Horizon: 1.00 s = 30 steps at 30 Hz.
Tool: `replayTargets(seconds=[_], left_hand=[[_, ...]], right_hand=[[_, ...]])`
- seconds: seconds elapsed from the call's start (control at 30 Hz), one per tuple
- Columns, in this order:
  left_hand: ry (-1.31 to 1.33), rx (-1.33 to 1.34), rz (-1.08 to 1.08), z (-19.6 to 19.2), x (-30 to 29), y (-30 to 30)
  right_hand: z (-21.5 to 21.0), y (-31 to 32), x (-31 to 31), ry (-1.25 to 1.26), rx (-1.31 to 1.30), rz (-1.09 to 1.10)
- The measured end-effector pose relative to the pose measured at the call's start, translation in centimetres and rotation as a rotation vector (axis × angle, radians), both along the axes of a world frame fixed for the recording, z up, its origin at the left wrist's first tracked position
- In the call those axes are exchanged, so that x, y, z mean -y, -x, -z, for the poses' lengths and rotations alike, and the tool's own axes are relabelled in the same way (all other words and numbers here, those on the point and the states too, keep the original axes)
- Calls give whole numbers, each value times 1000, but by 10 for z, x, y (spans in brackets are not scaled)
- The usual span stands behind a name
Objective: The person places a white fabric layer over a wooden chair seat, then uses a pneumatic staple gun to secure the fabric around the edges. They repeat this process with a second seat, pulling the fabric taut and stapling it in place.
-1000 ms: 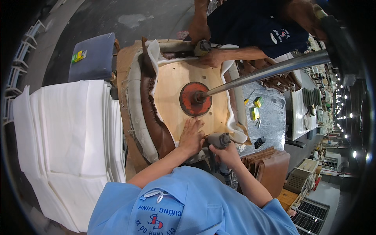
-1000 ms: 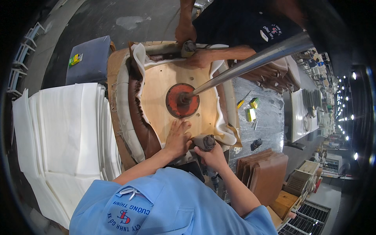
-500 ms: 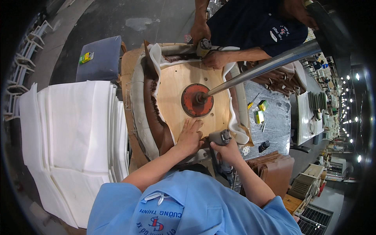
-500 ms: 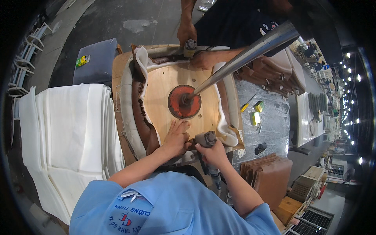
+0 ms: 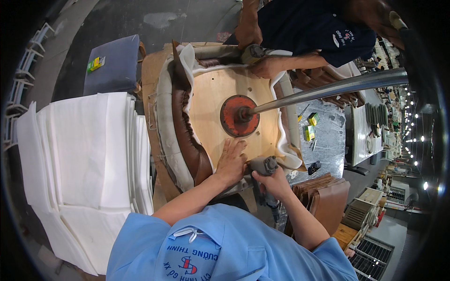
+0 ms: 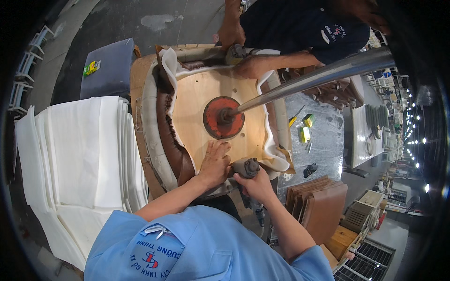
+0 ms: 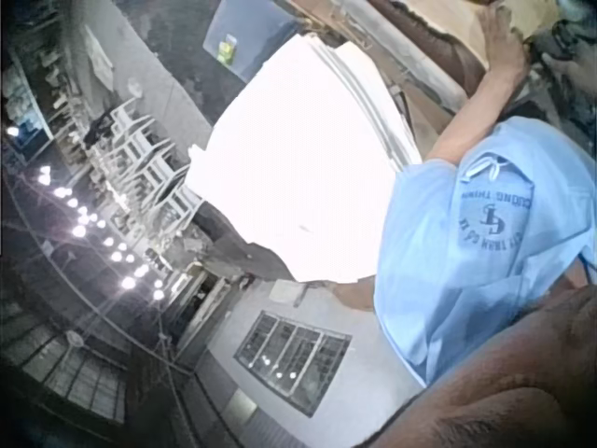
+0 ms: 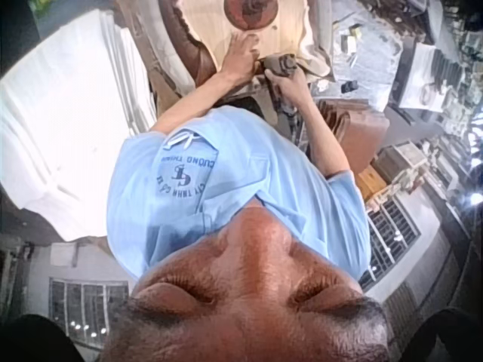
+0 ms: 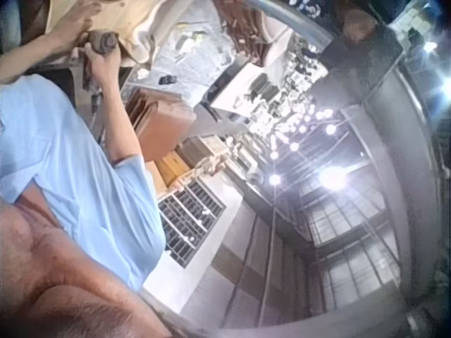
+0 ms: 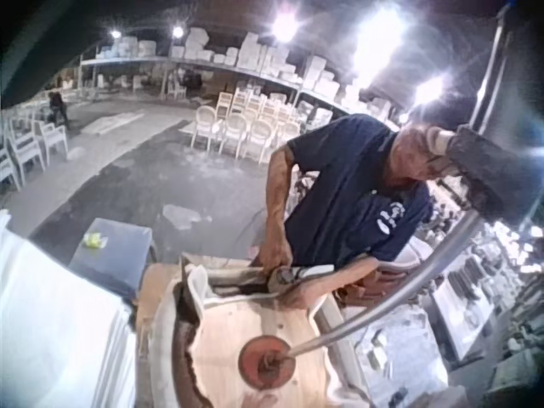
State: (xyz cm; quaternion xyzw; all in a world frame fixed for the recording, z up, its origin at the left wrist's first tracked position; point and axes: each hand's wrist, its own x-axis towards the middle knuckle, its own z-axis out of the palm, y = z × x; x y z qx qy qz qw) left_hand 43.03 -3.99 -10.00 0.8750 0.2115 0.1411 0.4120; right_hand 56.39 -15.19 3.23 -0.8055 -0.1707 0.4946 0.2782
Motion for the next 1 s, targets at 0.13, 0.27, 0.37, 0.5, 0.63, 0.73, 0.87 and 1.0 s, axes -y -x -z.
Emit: replayTargets(seconds=[0.13, 0.27, 0.37, 0.5, 0.63, 0.73, 0.87, 1.0], left_hand=[[-25, -49, 39, -3, -3, -3], [-58, -2, 109, -4, -21, 6], [-25, 1, 125, -10, -24, 8], [32, -2, 72, -12, -22, 5], [66, 11, 36, -8, -18, 4], [43, 14, 13, -2, -17, 4], [46, 19, 5, 0, -14, 5], [62, 14, 17, -3, -14, 5]], right_hand=[[5, 3, -3, 10, 136, -50], [-3, 5, -11, 90, 161, -29], [-2, 2, -8, 107, 171, -18], [-3, -2, -6, 81, 130, -8], [-5, 0, 2, 33, 61, -29], [-8, 7, -3, 52, 2, -6], [-3, 7, -4, 28, -14, -4], [-2, 9, -10, 39, 11, -27]])
